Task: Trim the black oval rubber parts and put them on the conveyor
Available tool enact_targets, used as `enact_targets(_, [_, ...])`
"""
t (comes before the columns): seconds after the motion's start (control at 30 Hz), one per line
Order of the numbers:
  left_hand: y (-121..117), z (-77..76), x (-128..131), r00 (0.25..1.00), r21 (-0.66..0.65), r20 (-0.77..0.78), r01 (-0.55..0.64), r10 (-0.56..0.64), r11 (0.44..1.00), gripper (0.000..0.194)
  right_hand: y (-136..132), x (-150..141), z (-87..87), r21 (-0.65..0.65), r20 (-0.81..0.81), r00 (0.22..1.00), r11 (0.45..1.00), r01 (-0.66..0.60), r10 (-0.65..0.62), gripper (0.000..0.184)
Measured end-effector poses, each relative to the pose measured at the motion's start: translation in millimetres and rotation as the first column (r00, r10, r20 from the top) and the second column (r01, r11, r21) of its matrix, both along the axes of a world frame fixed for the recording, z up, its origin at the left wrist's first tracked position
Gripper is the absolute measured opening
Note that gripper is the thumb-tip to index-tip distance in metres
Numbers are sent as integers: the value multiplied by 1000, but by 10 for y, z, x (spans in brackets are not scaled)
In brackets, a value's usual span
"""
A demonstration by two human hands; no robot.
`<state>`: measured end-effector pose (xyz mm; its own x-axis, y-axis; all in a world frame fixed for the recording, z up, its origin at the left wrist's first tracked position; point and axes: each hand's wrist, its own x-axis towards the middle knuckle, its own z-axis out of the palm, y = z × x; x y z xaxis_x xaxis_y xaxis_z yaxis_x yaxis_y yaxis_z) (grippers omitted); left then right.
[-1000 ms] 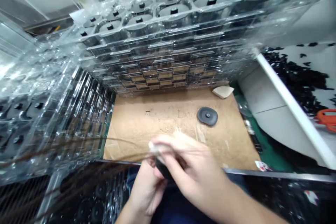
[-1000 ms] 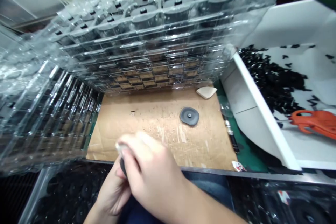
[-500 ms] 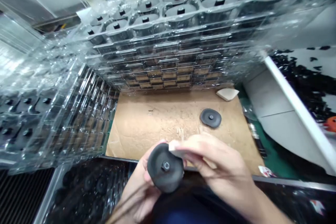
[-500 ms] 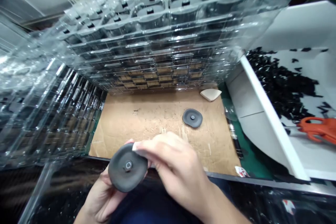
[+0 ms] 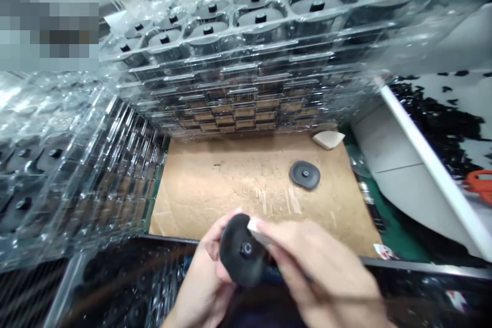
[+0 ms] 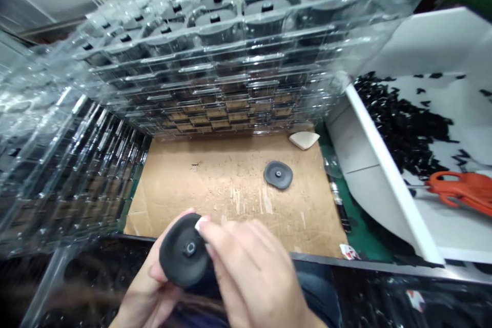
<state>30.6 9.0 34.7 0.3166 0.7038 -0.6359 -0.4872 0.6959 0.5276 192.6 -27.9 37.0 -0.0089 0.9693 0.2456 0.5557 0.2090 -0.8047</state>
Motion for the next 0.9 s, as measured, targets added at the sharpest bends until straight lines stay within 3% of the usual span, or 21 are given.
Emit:
enact_targets(0.07, [-21, -84, -27, 1000, 6, -10, 8, -8, 1000, 52, 82, -32, 32, 19, 31, 991, 991, -131, 130, 28])
enact_targets(0.13, [-44, -149, -62, 1000, -9, -8, 3, -3, 1000, 52, 151, -66, 5, -15, 8, 986, 985, -169, 169, 24])
enact_targets(0.27, [-44, -168, -124, 997, 12, -40, -65, 66, 998, 54, 140, -140, -75, 89, -8, 997, 993, -71, 72, 28])
enact_targets(0.4, [18, -154, -132, 997, -2, 57, -49, 49, 999, 54, 96, -144, -90, -51, -54, 991, 991, -126, 123, 24])
enact_targets(0.53, [44, -138, -89, 995, -16, 29, -94, 95, 995, 55, 183, -107, -85, -28, -21, 1000, 1000, 14, -14, 19])
enact_targets(0.6, [41, -109, -82, 994, -11, -9, -105, 105, 994, 56, 176, -78, -117, -76, -66, 998, 997, 4, -9, 18])
enact_targets(0.7, [37, -87, -100, 995, -13, -6, -96, 96, 995, 59, 90, 15, -310, -300, -186, 981, 948, -109, 54, 19])
enact_targets(0.77, [38, -107, -117, 996, -17, 20, -87, 87, 996, 62, 44, 101, -538, -390, -135, 991, 920, -35, -20, 24])
enact_targets(0.9, [43, -179, -125, 995, 2, 52, -82, 82, 997, 62, 12, 203, -964, -367, 88, 984, 914, 175, -153, 28])
